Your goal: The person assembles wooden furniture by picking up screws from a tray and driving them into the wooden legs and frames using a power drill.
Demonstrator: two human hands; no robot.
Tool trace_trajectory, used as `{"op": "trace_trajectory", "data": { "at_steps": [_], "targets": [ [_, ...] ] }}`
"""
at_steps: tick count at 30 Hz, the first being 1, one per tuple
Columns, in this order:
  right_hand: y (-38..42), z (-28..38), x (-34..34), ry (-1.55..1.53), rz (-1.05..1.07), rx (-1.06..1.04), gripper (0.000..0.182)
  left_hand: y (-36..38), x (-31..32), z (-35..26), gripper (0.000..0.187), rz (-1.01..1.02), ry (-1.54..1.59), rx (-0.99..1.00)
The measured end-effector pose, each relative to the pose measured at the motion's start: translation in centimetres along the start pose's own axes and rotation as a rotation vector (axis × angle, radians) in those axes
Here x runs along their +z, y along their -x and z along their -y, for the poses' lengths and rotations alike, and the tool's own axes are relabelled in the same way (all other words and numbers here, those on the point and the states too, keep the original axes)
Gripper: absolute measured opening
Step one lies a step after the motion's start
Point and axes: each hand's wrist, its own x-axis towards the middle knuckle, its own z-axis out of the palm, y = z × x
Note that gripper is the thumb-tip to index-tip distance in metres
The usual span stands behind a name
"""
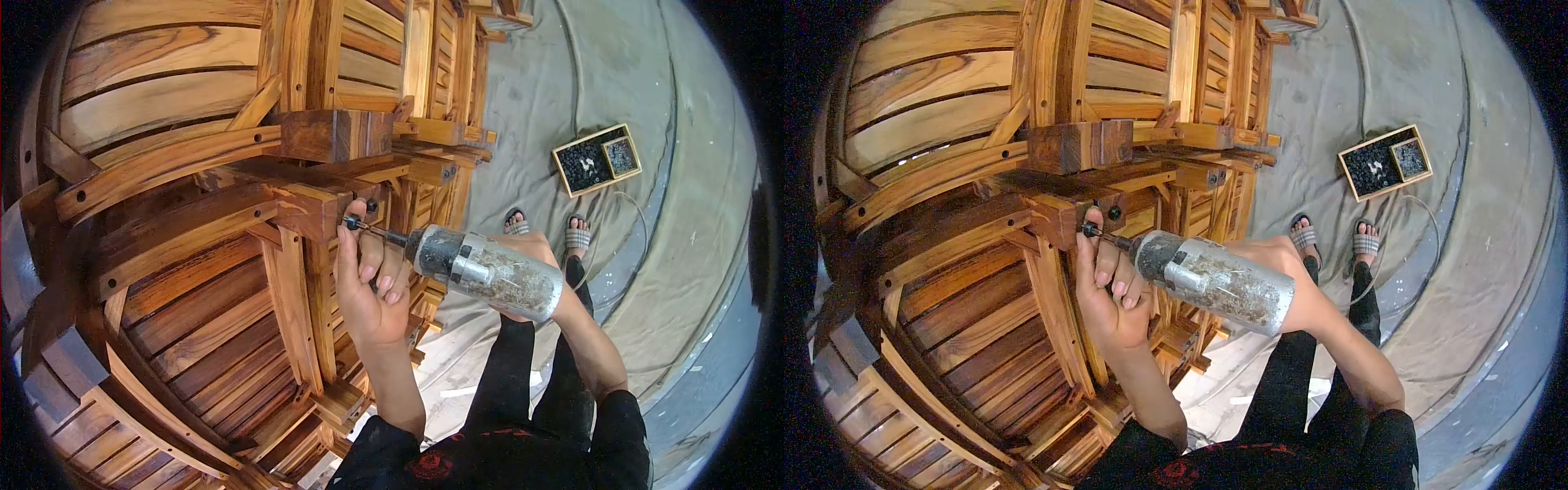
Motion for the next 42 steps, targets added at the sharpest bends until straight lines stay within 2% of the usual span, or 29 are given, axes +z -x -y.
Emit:
{"op": "trace_trajectory", "data": {
  "at_steps": [3, 5, 9, 12, 14, 18, 22, 25, 28, 30, 31, 33, 36, 37, 41, 42],
  "targets": [
    [-0.1, -0.1, -0.2, -0.077, 0.044, 0.061, 0.03, 0.1, 0.1, 0.1, 0.032, 0.0, 0.044, -0.006],
    [-0.3, -0.5, -0.3, -0.062, 0.041, -0.051, 0.034, 0.1, 0.2, 0.1, 0.033, -0.01, 0.034, -0.005],
    [-0.4, -0.2, -0.4, -0.04, 0.054, -0.011, 0.036, 0.2, 0.4, 0.2, 0.035, -0.041, 0.028, 0.006],
    [-0.3, -0.5, -0.4, -0.033, 0.022, -0.066, 0.038, 0.1, 0.4, 0.1, 0.035, 0.01, 0.035, -0.007],
    [-0.1, -0.7, -0.7, 0.034, 0.094, -0.006, 0.039, 0.2, 0.5, 0.2, 0.033, -0.015, 0.005, 0.0],
    [-0.3, -0.6, -0.7, 0.032, 0.104, 0.001, 0.04, 0.0, 0.1, 0.1, 0.032, -0.021, -0.023, 0.005],
    [-0.5, -0.4, -0.4, -0.029, 0.045, -0.042, 0.04, -0.1, 0.1, 0.4, 0.031, -0.006, -0.021, 0.012],
    [-0.8, -0.1, -0.9, -0.019, 0.073, -0.051, 0.039, 0.2, 0.5, 0.4, 0.032, -0.066, -0.055, 0.031],
    [-1.0, 0.1, -1.1, 0.006, 0.12, -0.03, 0.041, 2.3, -0.1, -0.5, 0.033, -0.119, -0.242, 0.022],
    [-1.2, 0.0, -1.4, 0.016, 0.138, -0.005, 0.044, 4.8, -1.5, -2.2, 0.036, -0.408, -0.658, 0.326],
    [-1.2, 0.1, -1.4, 0.013, 0.122, -0.012, 0.043, 4.4, -1.4, -3.4, 0.036, -0.412, -0.665, 0.326],
    [-1.0, 0.3, -1.3, -0.005, 0.114, -0.026, 0.042, 3.4, -0.7, -5.7, 0.038, -0.568, -0.908, 0.63],
    [-1.2, 0.8, -1.3, 0.029, 0.117, 0.065, 0.042, 0.1, 0.1, -6.8, 0.039, -0.597, -0.9, 0.557],
    [-1.1, 0.8, -1.1, 0.032, 0.135, 0.065, 0.042, -0.6, -0.8, -6.6, 0.049, -0.501, -0.853, 0.495],
    [-0.6, 0.0, -1.0, 0.008, 0.092, 0.049, 0.039, -2.3, 0.1, -5.0, 0.055, -0.519, -0.785, 0.465],
    [-0.6, 0.0, -1.1, 0.049, 0.139, 0.004, 0.026, -2.5, 0.0, -5.0, 0.056, -0.541, -0.752, 0.477]
  ]
}}
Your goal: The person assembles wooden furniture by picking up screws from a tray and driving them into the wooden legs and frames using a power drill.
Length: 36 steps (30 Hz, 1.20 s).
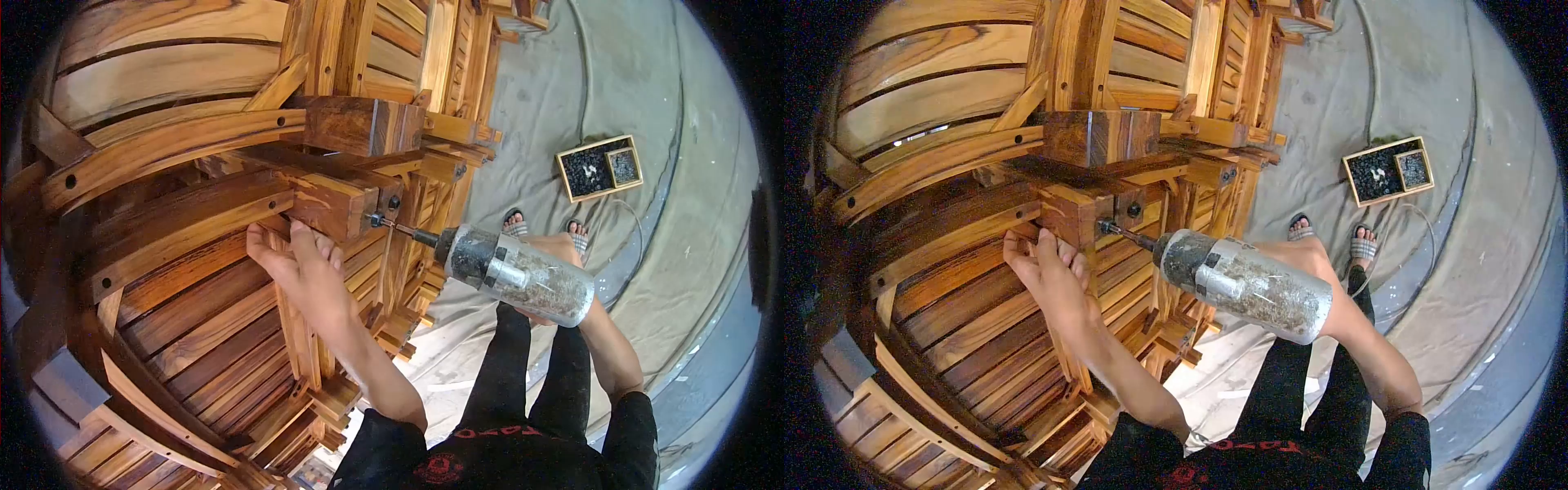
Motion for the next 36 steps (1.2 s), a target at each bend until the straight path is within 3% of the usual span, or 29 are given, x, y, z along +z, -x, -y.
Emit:
{"op": "trace_trajectory", "data": {
  "at_steps": [2, 4, 8, 12, 15, 17, 18, 21, 24, 26, 30, 36],
  "targets": [
    [-0.2, 0.0, -0.2, 0.048, 0.053, -0.04, 0.016, 0.1, 0.4, 0.3, 0.053, -0.039, 0.015, 0.007],
    [-0.4, -0.2, -0.3, 0.129, 0.058, -0.014, 0.034, 0.1, 0.6, 0.6, 0.049, -0.076, 0.023, 0.017],
    [0.8, -2.1, 1.2, 0.071, 0.01, 0.084, 0.032, 0.3, 0.3, 0.7, 0.053, -0.046, 0.047, 0.022],
    [-0.1, -0.7, 0.8, 0.054, -0.005, 0.038, 0.033, 0.4, 0.4, 0.9, 0.059, -0.039, 0.034, 0.016],
    [0.1, 0.0, 0.4, 0.031, 0.08, 0.102, 0.019, 0.6, 0.3, 0.7, 0.06, -0.038, 0.036, -0.007],
    [-1.1, 0.5, 0.4, -0.075, -0.012, 0.028, 0.038, 0.5, 0.1, 0.9, 0.06, -0.018, 0.047, 0.004],
    [-1.0, 0.5, 0.4, -0.073, -0.014, 0.026, 0.038, 0.5, 0.1, 0.9, 0.06, -0.003, 0.059, 0.013],
    [-0.5, 0.0, 0.6, 0.009, 0.028, 0.051, 0.019, 0.8, 0.2, 0.5, 0.06, -0.015, 0.051, -0.011],
    [-1.1, 0.0, 0.6, -0.043, -0.089, -0.091, 0.024, 0.7, 0.1, 0.8, 0.06, -0.005, 0.034, 0.002],
    [-1.5, 0.4, -0.2, 0.034, 0.074, -0.006, 0.042, 0.7, 0.4, 0.9, 0.059, -0.02, 0.059, 0.018],
    [-1.2, -0.6, 0.4, 0.057, 0.034, -0.09, 0.043, 0.9, 0.8, 0.4, 0.058, -0.036, 0.066, 0.042],
    [-1.2, -0.6, 0.8, -0.088, -0.045, -0.029, 0.037, 1.4, 1.0, 0.3, 0.057, -0.039, 0.097, 0.023]
  ]
}}
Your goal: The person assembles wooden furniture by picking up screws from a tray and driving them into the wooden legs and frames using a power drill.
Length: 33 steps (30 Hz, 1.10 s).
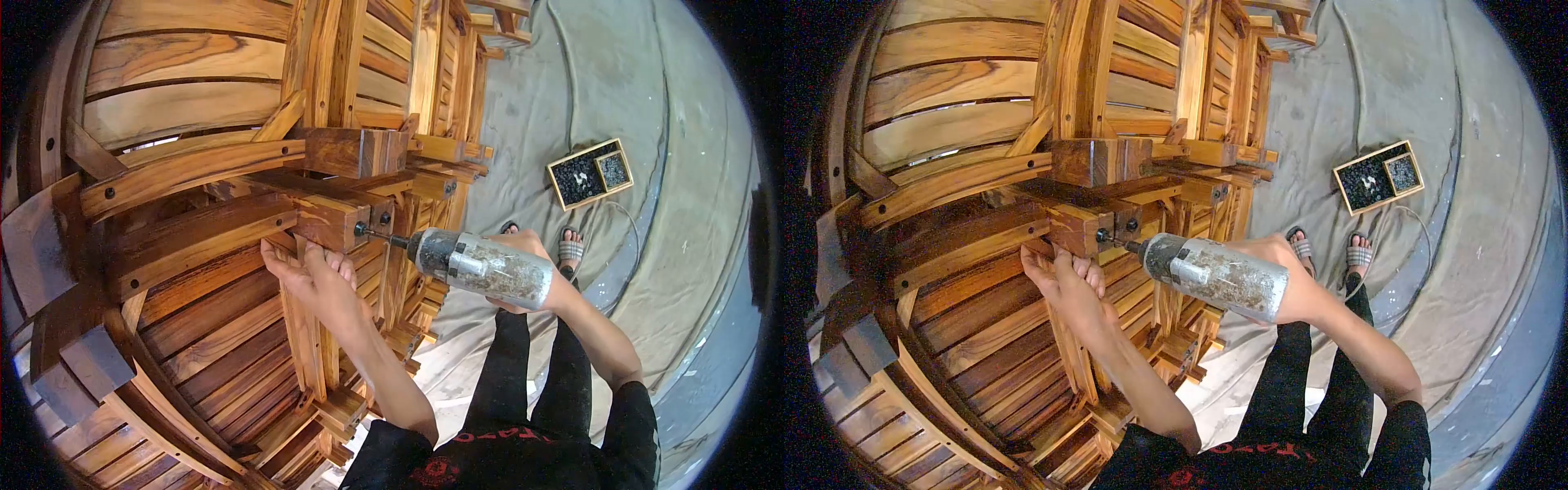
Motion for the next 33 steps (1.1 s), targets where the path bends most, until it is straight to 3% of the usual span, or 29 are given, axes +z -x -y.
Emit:
{"op": "trace_trajectory", "data": {
  "at_steps": [16, 19, 21, 23, 25, 26, 28, 30, 31, 33],
  "targets": [
    [-0.4, 0.6, -0.3, 0.043, 0.035, -0.029, 0.043, -0.2, -1.0, 0.8, 0.063, 0.032, 0.012, 0.017],
    [0.4, 1.4, -0.7, 0.059, 0.032, -0.002, 0.043, 1.6, -2.0, -0.5, 0.055, 0.076, 0.177, 0.018],
    [2.5, 2.3, -1.0, 0.144, 0.03, -0.015, 0.044, 3.7, -5.2, -1.4, 0.046, 0.085, 0.495, -0.237],
    [6.0, 3.0, -1.4, 0.315, 0.043, -0.065, 0.048, 6.0, -9.5, -1.4, 0.039, 0.103, 0.744, -0.613],
    [10.5, 4.6, -1.4, 0.544, 0.134, 0.01, 0.058, 8.3, -12.3, -1.7, 0.04, 0.153, 0.783, -0.955],
    [11.9, 6.4, -1.0, 0.529, 0.113, 0.104, 0.06, 9.6, -13.6, -1.1, 0.04, 0.182, 0.848, -1.017],
    [12.3, 10.9, -0.6, 0.712, 0.085, 0.014, 0.053, 12.2, -14.9, -0.1, 0.04, 0.216, 0.988, -1.04],
    [14.4, 13.2, -0.2, 0.444, 0.019, 0.309, 0.045, 15.1, -15.3, 0.2, 0.04, 0.133, 1.083, -1.196],
    [14.8, 14.5, -0.7, 0.317, 0.008, 0.401, 0.045, 16.2, -15.4, 0.3, 0.04, 0.137, 1.152, -1.18],
    [14.8, 17.0, -0.9, 0.135, -0.013, 0.542, 0.049, 17.2, -15.7, 2.2, 0.039, 0.292, 1.237, -1.23]
  ]
}}
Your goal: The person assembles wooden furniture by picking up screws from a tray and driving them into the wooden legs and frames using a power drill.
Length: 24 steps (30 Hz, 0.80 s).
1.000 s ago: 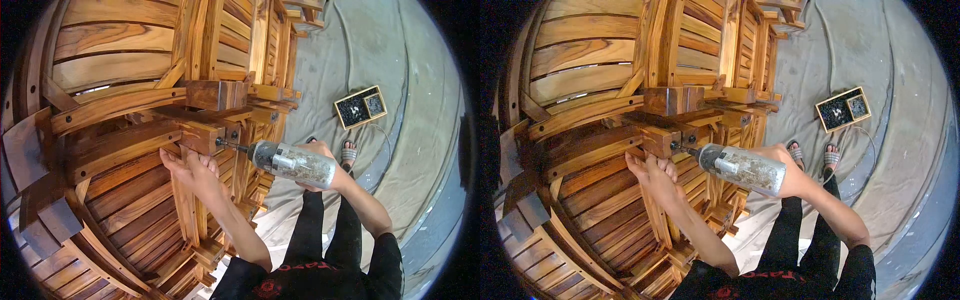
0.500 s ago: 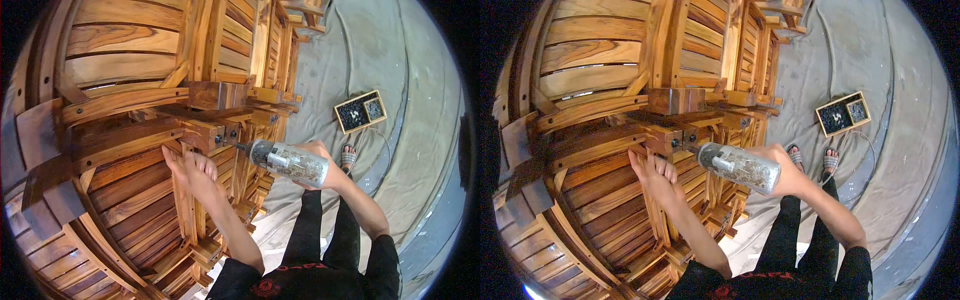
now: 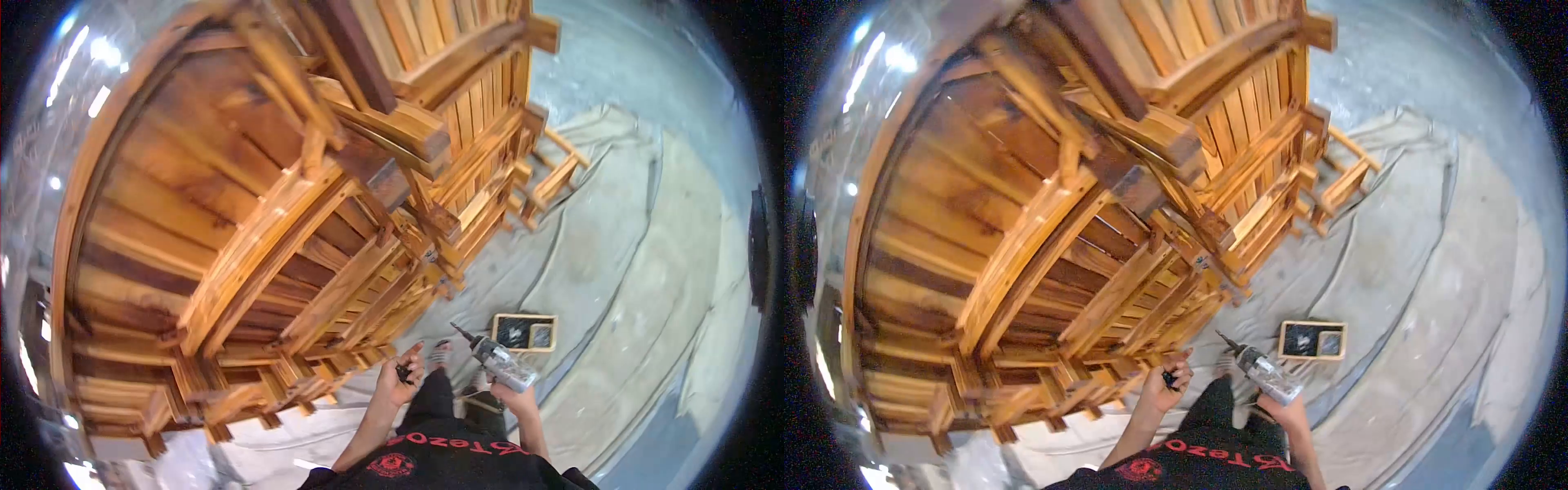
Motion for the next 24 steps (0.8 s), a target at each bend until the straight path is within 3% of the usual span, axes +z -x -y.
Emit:
{"op": "trace_trajectory", "data": {
  "at_steps": [2, 4, 8, 9, 14, 16, 18, 20, 21, 22, 24],
  "targets": [
    [1.6, 2.8, -0.6, 0.133, -0.047, -0.126, 0.041, -0.5, -1.0, 1.2, 0.036, 0.17, -0.06, 0.001],
    [2.3, 4.1, -1.8, -0.181, -0.017, 0.071, 0.032, -0.1, 0.6, 2.9, 0.029, 0.266, -0.041, -0.038],
    [3.3, 7.6, -2.6, -0.162, 0.003, -0.04, 0.026, 0.7, 4.0, 4.7, 0.025, 0.264, -0.152, 0.03],
    [3.2, 6.9, -3.5, -0.121, 0.038, -0.055, 0.039, 0.9, 4.6, 4.9, 0.024, 0.296, -0.208, 0.04],
    [3.9, 9.4, -1.6, -0.229, 0.016, -0.009, 0.039, 1.6, 7.3, 5.4, 0.024, 0.36, -0.343, 0.069],
    [3.4, 8.4, -1.1, -0.221, 0.023, -0.131, 0.037, 1.6, 7.9, 5.4, 0.024, 0.374, -0.389, 0.134],
    [3.3, 9.0, -0.8, -0.232, 0.137, -0.114, 0.036, 1.1, 8.1, 5.4, 0.025, 0.337, -0.438, 0.171],
    [2.7, 8.3, -0.5, -0.191, 0.064, -0.063, 0.034, 0.0, 7.4, 5.1, 0.026, 0.329, -0.473, 0.213],
    [2.6, 7.5, -0.3, -0.107, 0.005, -0.162, 0.033, 0.8, 7.9, 5.8, 0.026, 0.301, -0.466, 0.224],
    [2.6, 7.9, -0.6, -0.28, 0.108, -0.059, 0.038, 0.9, 7.9, 6.0, 0.027, 0.277, -0.448, 0.251],
    [3.3, 10.6, 0.3, -0.252, 0.163, -0.054, 0.043, 2.1, 7.8, 6.4, 0.028, 0.265, -0.427, 0.297]
  ]
}}
